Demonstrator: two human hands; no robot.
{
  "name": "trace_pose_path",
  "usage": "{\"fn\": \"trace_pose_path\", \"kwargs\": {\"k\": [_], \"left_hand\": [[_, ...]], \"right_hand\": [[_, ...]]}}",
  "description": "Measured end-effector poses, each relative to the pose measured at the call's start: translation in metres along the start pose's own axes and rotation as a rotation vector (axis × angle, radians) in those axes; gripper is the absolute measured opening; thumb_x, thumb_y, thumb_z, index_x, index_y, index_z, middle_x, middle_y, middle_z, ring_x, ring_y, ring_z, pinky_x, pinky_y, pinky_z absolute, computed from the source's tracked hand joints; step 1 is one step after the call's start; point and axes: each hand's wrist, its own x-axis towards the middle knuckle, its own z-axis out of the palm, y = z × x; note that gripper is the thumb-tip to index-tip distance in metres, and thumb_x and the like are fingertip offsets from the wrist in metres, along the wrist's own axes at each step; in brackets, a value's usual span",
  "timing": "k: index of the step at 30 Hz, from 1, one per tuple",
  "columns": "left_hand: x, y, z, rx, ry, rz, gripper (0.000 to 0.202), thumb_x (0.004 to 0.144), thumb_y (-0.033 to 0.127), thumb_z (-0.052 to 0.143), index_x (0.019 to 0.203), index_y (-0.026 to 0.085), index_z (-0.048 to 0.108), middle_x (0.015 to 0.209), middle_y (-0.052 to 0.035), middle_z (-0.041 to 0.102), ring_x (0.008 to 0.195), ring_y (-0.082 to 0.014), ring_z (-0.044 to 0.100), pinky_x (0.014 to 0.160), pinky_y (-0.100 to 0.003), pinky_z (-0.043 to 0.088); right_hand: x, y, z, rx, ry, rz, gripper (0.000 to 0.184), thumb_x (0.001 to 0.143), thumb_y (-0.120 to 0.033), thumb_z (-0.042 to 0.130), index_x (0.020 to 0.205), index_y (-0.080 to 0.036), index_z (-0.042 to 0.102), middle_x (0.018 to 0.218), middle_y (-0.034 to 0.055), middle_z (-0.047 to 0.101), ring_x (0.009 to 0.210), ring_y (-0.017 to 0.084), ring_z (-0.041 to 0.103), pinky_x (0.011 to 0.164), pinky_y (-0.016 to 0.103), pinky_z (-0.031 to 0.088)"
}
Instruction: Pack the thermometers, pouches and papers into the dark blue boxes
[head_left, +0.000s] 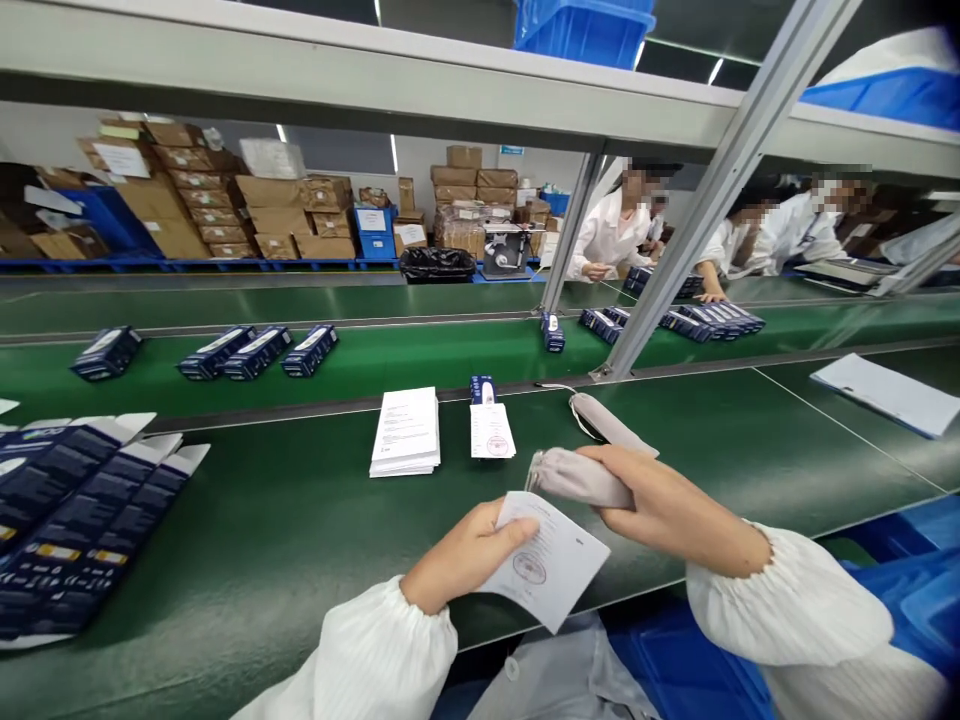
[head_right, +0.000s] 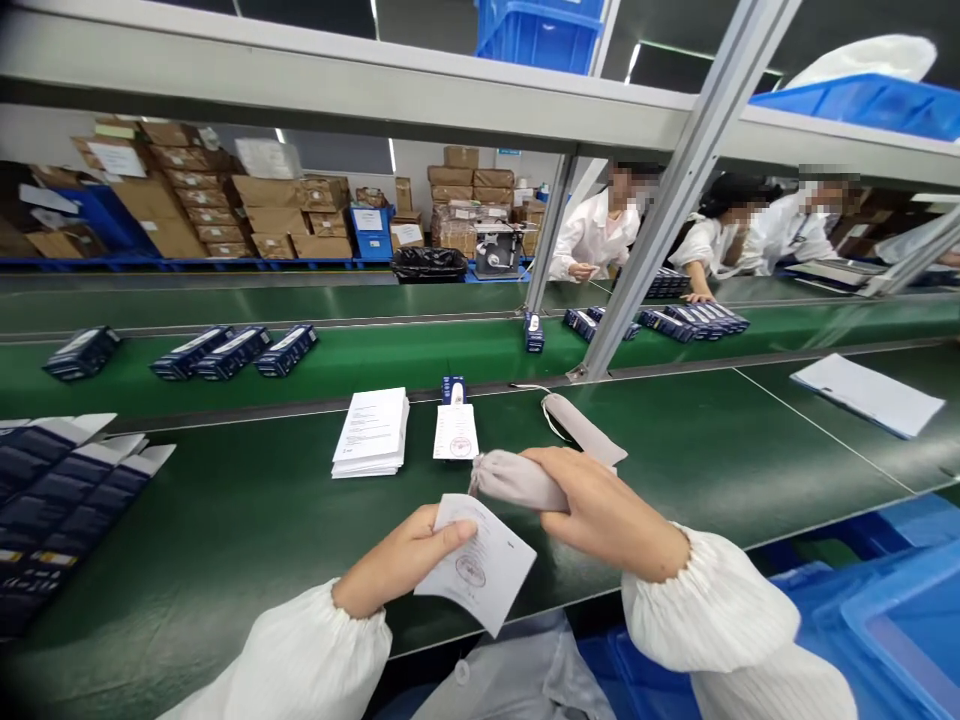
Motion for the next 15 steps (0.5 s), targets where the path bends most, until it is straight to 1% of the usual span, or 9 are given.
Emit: {"fn": "trace_pose_path", "kwargs": {"k": [1, 3, 4, 6, 8, 10, 13, 15], "left_hand": [[-0.003, -0.004, -0.003, -0.088, 0.053, -0.031, 0.035, 0.083, 0.041, 0.059, 0.101, 0.012, 0.066, 0.094, -0.0116, 0.070, 0.083, -0.0228, 0.066, 0.076, -0.033, 0.050], [-0.010, -0.008, -0.008, -0.264, 0.145, -0.022, 0.034, 0.083, 0.040, 0.060, 0.100, 0.011, 0.065, 0.089, -0.0117, 0.070, 0.080, -0.0222, 0.066, 0.075, -0.034, 0.050], [-0.013, -0.009, -0.010, -0.333, 0.162, -0.002, 0.033, 0.083, 0.039, 0.061, 0.100, 0.011, 0.065, 0.089, -0.0119, 0.070, 0.080, -0.0220, 0.066, 0.076, -0.033, 0.050], [-0.020, -0.010, -0.013, -0.424, 0.154, 0.023, 0.031, 0.082, 0.037, 0.063, 0.099, 0.011, 0.065, 0.088, -0.0115, 0.071, 0.080, -0.0211, 0.066, 0.077, -0.033, 0.050], [-0.026, -0.011, -0.017, -0.455, 0.173, 0.035, 0.032, 0.081, 0.036, 0.065, 0.101, 0.012, 0.065, 0.088, -0.0103, 0.071, 0.078, -0.0202, 0.067, 0.077, -0.033, 0.050], [-0.032, -0.015, -0.024, -0.432, 0.267, 0.048, 0.036, 0.081, 0.038, 0.065, 0.107, 0.014, 0.063, 0.092, -0.0099, 0.071, 0.079, -0.0208, 0.067, 0.079, -0.034, 0.049], [-0.040, -0.023, -0.037, -0.409, 0.519, 0.113, 0.043, 0.082, 0.041, 0.062, 0.116, 0.015, 0.060, 0.104, -0.0112, 0.070, 0.092, -0.0241, 0.066, 0.088, -0.037, 0.048], [-0.043, -0.027, -0.042, -0.474, 0.653, 0.205, 0.047, 0.083, 0.042, 0.061, 0.122, 0.016, 0.057, 0.113, -0.0115, 0.068, 0.103, -0.0260, 0.063, 0.094, -0.038, 0.045]], "right_hand": [[0.003, -0.003, 0.002, 0.095, 0.025, 0.044, 0.043, 0.074, -0.018, 0.057, 0.116, -0.027, 0.055, 0.106, 0.0055, 0.065, 0.092, 0.026, 0.062, 0.075, 0.039, 0.051], [0.013, -0.011, 0.014, 0.328, 0.065, 0.121, 0.040, 0.076, -0.027, 0.063, 0.115, -0.025, 0.055, 0.105, 0.0062, 0.066, 0.091, 0.026, 0.063, 0.072, 0.038, 0.053], [0.019, -0.017, 0.024, 0.462, 0.070, 0.139, 0.040, 0.077, -0.030, 0.064, 0.115, -0.025, 0.055, 0.106, 0.0064, 0.066, 0.092, 0.026, 0.063, 0.074, 0.039, 0.054], [0.033, -0.033, 0.050, 0.751, 0.057, 0.134, 0.041, 0.079, -0.034, 0.064, 0.117, -0.024, 0.053, 0.111, 0.0067, 0.065, 0.098, 0.026, 0.063, 0.080, 0.040, 0.053], [0.048, -0.051, 0.075, 0.977, 0.043, 0.125, 0.040, 0.081, -0.036, 0.061, 0.118, -0.023, 0.052, 0.113, 0.0065, 0.064, 0.100, 0.024, 0.062, 0.083, 0.039, 0.053], [0.060, -0.067, 0.095, 1.042, 0.101, 0.139, 0.039, 0.083, -0.037, 0.060, 0.118, -0.023, 0.051, 0.113, 0.0057, 0.065, 0.101, 0.023, 0.061, 0.085, 0.037, 0.052], [0.071, -0.082, 0.108, 0.916, 0.233, 0.177, 0.037, 0.084, -0.037, 0.059, 0.116, -0.022, 0.052, 0.112, 0.0060, 0.064, 0.103, 0.023, 0.060, 0.087, 0.036, 0.050], [0.074, -0.090, 0.116, 0.817, 0.233, 0.164, 0.036, 0.085, -0.036, 0.057, 0.117, -0.021, 0.051, 0.114, 0.0079, 0.063, 0.104, 0.023, 0.059, 0.088, 0.037, 0.050]]}}
